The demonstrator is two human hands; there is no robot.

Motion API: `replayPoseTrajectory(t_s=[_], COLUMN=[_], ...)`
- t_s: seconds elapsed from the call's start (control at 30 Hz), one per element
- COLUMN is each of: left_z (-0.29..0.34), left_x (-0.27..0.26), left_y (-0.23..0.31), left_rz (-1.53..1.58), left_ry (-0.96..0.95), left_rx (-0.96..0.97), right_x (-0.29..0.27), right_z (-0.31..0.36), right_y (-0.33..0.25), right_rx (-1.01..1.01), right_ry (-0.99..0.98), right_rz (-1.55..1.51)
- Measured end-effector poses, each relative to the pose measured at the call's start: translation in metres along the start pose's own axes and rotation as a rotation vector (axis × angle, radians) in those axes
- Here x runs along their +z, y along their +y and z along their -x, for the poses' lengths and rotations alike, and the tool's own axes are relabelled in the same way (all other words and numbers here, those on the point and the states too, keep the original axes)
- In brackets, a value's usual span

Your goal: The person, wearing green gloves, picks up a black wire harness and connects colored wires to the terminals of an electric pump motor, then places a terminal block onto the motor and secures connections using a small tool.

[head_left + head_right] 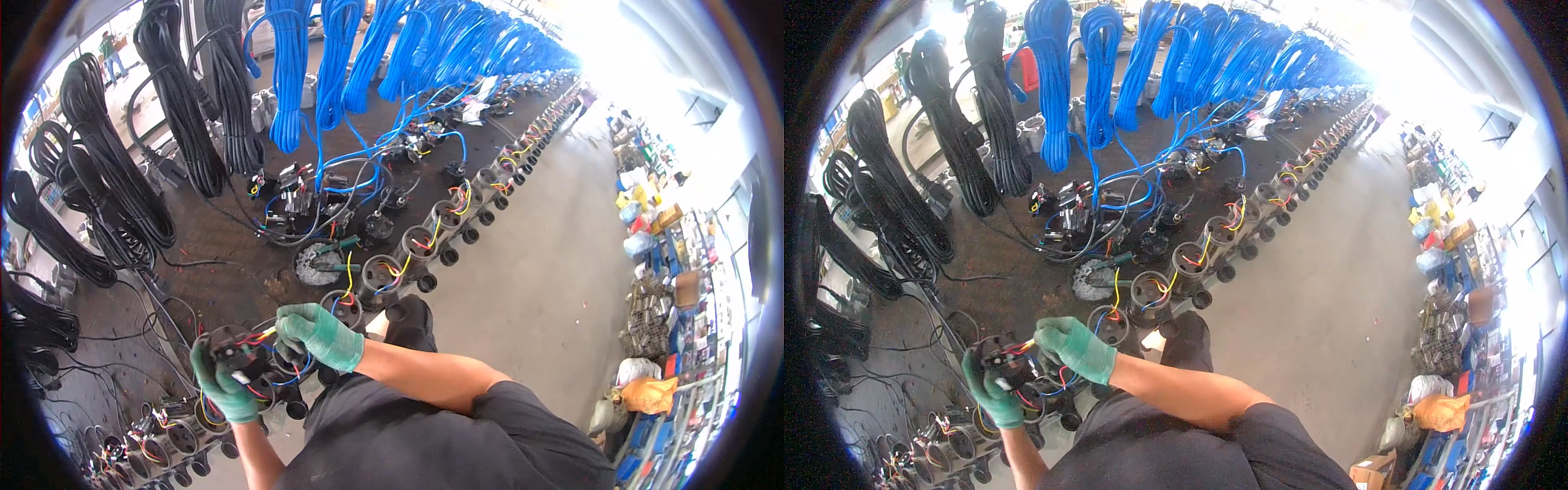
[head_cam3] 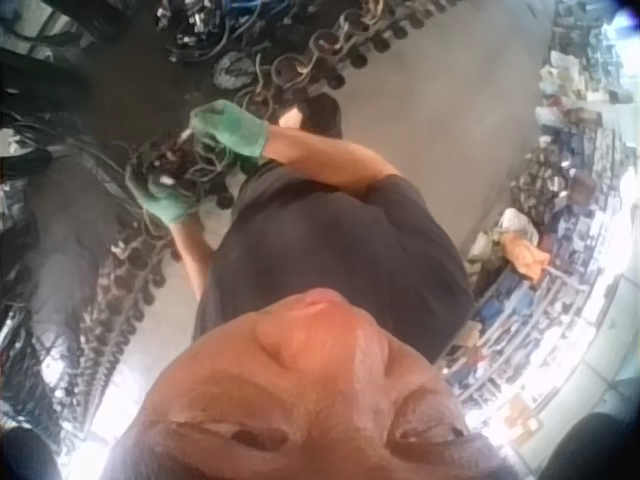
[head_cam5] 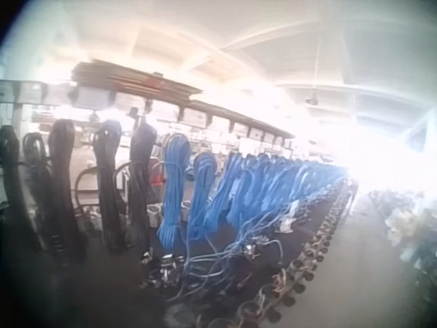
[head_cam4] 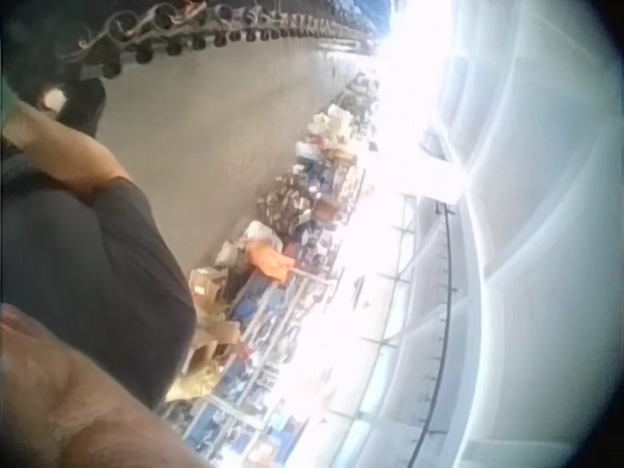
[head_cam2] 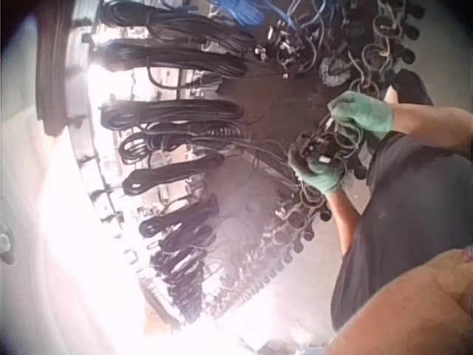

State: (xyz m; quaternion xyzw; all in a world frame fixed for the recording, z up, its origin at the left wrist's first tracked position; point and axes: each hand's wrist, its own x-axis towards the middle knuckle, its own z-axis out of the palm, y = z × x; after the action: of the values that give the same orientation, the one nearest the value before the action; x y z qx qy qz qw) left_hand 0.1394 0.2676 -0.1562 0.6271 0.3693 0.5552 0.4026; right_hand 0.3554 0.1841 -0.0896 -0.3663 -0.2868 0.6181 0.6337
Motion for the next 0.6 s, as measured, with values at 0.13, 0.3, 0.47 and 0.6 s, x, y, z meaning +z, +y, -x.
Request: replayPoseTrajectory(t_s=[0.13,0.3,0.47,0.6], left_z=[-0.011,-0.029,-0.034,-0.046], left_x=[-0.02,-0.044,-0.063,-0.038], left_y=[-0.001,0.011,0.049,0.048], left_rz=[-0.199,-0.05,0.081,-0.119], left_ry=[-0.035,0.075,0.084,0.07], left_rx=[0.204,-0.058,-0.204,-0.125], right_x=[0.021,0.03,0.03,0.008], right_z=[-0.011,-0.037,-0.06,-0.063], right_y=[-0.025,-0.076,-0.106,-0.067], right_rx=[-0.119,-0.447,-0.333,-0.693], right_ry=[-0.184,-0.166,-0.095,0.025], right_rz=[-0.033,-0.13,0.993,1.476])
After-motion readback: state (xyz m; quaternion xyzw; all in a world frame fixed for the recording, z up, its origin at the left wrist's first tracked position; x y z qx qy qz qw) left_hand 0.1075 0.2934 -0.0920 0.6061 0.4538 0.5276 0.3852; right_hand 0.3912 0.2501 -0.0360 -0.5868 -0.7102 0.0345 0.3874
